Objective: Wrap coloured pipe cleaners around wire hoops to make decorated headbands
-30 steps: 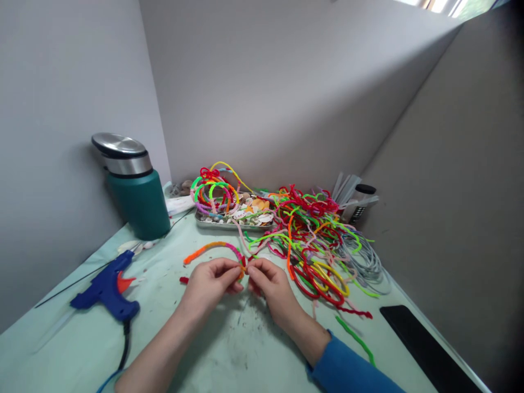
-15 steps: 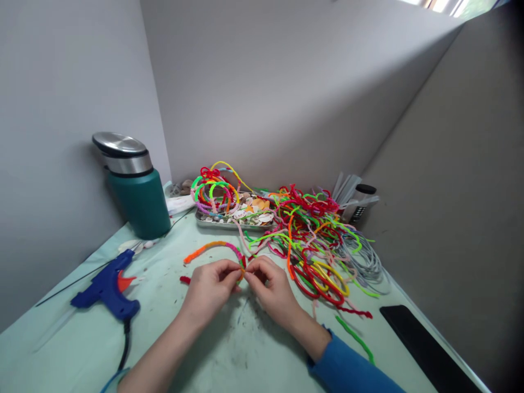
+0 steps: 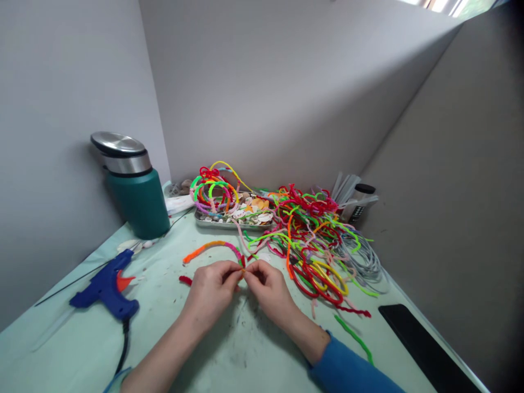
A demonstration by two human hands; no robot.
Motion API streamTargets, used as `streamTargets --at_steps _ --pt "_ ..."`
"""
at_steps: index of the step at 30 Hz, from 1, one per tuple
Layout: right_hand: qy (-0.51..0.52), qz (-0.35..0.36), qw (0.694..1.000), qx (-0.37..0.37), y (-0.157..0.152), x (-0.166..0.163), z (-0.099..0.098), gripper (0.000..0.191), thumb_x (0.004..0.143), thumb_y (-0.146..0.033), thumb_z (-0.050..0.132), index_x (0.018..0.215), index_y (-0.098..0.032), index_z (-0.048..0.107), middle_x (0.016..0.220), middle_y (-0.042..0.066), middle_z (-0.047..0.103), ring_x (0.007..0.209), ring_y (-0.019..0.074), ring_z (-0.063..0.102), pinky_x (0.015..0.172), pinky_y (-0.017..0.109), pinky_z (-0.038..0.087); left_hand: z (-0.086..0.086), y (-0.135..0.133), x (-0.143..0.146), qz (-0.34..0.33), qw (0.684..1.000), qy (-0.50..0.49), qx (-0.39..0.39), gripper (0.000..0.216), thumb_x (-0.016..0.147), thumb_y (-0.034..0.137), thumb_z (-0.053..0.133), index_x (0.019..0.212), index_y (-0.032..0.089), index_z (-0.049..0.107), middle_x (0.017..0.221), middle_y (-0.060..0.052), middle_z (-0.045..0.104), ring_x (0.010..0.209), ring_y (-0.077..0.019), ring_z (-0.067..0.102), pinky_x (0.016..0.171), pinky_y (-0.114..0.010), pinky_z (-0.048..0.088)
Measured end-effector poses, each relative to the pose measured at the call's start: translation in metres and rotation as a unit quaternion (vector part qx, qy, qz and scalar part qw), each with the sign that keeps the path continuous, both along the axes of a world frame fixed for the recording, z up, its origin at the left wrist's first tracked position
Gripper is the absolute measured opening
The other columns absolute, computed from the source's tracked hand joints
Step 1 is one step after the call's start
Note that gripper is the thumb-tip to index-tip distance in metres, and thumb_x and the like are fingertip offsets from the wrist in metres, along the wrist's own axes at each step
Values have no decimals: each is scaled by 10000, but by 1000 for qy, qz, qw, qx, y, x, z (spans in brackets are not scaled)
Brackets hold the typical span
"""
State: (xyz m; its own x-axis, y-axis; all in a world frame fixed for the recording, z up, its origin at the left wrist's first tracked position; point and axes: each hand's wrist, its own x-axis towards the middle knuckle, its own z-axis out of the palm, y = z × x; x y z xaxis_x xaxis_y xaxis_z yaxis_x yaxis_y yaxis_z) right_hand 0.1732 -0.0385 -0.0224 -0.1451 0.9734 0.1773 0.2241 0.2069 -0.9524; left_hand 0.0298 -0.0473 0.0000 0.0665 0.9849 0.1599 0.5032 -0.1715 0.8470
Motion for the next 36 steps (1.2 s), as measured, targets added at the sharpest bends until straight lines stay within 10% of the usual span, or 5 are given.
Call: streamTargets --at_steps 6,22,36 --pt "248 25 948 -197 -3 -9 2 124 737 -270 579 717 -156 535 488 -71 406 421 60 307 416 189 234 -4 3 0 8 996 -73 -40 199 756 311 530 754 195 693 696 -26 696 600 -168 647 557 -230 465" --pt "125 -1 986 -109 -1 -6 -6 190 780 -335 575 721 -156 547 530 -59 454 443 70 391 431 189 295 6 9 0 56 935 -295 -188 320 604 410 682 760 141 605 552 2 642 517 -137 615 516 -225 480" --pt "-34 -19 995 88 -7 -2 -3 99 820 -213 518 754 -155 566 711 2 550 635 116 495 583 223 387 0 8 -1 10 941 -274 -199 313 643 436 659 732 136 636 576 -10 648 557 -153 626 548 -247 497"
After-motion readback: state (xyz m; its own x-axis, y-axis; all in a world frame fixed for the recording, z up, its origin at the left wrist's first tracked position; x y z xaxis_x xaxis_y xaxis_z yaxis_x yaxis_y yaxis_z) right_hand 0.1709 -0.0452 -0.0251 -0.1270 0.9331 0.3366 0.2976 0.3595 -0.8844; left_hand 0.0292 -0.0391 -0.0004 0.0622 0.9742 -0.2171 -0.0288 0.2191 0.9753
